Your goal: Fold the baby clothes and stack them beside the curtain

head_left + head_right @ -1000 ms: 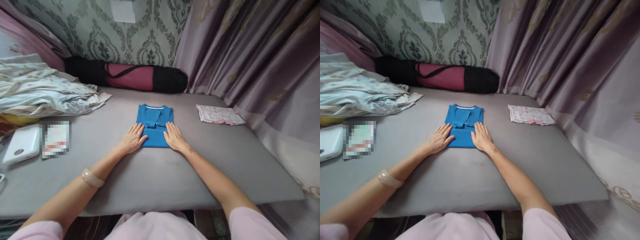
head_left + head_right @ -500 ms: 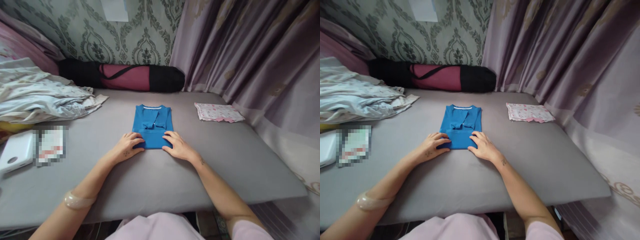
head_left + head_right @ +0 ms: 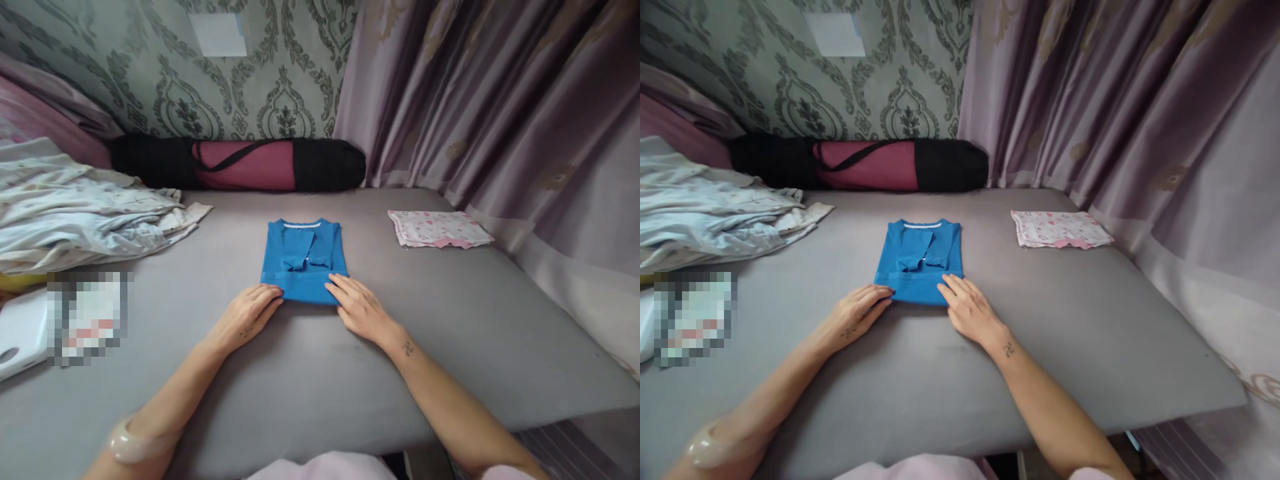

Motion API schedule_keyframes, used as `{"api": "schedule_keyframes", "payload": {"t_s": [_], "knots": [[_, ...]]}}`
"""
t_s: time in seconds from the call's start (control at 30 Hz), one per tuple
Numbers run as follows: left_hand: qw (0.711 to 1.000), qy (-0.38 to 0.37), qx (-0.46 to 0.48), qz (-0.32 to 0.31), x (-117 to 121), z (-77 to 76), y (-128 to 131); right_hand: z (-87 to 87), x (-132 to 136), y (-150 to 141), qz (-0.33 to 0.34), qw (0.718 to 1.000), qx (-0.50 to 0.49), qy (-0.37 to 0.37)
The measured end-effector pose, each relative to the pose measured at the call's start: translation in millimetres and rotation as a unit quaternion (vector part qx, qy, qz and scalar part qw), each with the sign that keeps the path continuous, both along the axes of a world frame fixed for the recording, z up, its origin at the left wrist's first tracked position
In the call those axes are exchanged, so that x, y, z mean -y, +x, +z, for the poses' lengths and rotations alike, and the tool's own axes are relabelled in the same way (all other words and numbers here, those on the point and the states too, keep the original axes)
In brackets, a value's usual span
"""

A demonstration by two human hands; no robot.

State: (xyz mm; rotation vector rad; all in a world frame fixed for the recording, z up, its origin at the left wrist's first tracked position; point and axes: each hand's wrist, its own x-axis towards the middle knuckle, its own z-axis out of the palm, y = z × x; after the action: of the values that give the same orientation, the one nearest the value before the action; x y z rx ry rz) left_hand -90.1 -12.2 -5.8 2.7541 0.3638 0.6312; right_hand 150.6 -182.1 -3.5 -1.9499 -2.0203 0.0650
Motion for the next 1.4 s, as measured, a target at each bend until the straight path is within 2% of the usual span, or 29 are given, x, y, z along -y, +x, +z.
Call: {"api": "schedule_keyframes", "payload": {"t_s": [0.2,0.33,0.47,0.57,0.7,0.83,0.93,1.03,1.17,1.23,1.27,1.33,1.4], "knots": [[0.997,0.035,-0.067,0.003,-15.1,-8.2,-7.5,-3.7,-1.8,9.5,0.005,1.000,0.021,0.020],[0.997,0.021,-0.078,-0.015,-22.4,-2.9,-12.7,1.0,0.8,13.1,0.024,0.999,0.018,0.037],[0.998,-0.003,-0.040,-0.041,-20.7,6.9,-19.0,14.8,9.3,14.9,0.046,0.997,-0.010,0.052],[0.996,-0.068,-0.030,-0.044,-12.2,19.1,-24.0,30.6,19.9,14.9,0.057,0.996,-0.055,0.040],[0.972,-0.227,-0.047,-0.025,1.9,44.7,-32.7,56.1,34.9,16.5,0.069,0.986,-0.149,-0.030],[0.917,-0.387,-0.085,-0.046,8.7,66.2,-42.7,78.3,44.8,19.5,0.119,0.945,-0.282,-0.118],[0.878,-0.468,-0.093,-0.038,8.2,68.6,-44.8,81.1,44.1,20.7,0.126,0.909,-0.367,-0.152],[0.851,-0.521,-0.040,0.042,6.0,60.2,-37.4,68.0,33.2,20.3,0.040,0.872,-0.463,-0.152],[0.815,-0.555,0.053,0.160,3.0,43.0,-18.0,41.2,11.6,19.7,-0.110,0.776,-0.615,-0.092],[0.797,-0.567,0.067,0.200,0.8,34.8,-9.4,32.1,4.5,20.3,-0.143,0.733,-0.659,-0.092],[0.791,-0.569,0.067,0.214,-0.4,31.2,-6.1,29.2,2.5,20.8,-0.148,0.720,-0.671,-0.097],[0.791,-0.561,0.059,0.237,-3.1,25.5,-1.4,25.4,0.8,21.6,-0.137,0.718,-0.675,-0.100],[0.802,-0.538,0.045,0.257,-5.4,21.9,1.2,22.0,0.0,21.7,-0.117,0.739,-0.657,-0.090]]}}
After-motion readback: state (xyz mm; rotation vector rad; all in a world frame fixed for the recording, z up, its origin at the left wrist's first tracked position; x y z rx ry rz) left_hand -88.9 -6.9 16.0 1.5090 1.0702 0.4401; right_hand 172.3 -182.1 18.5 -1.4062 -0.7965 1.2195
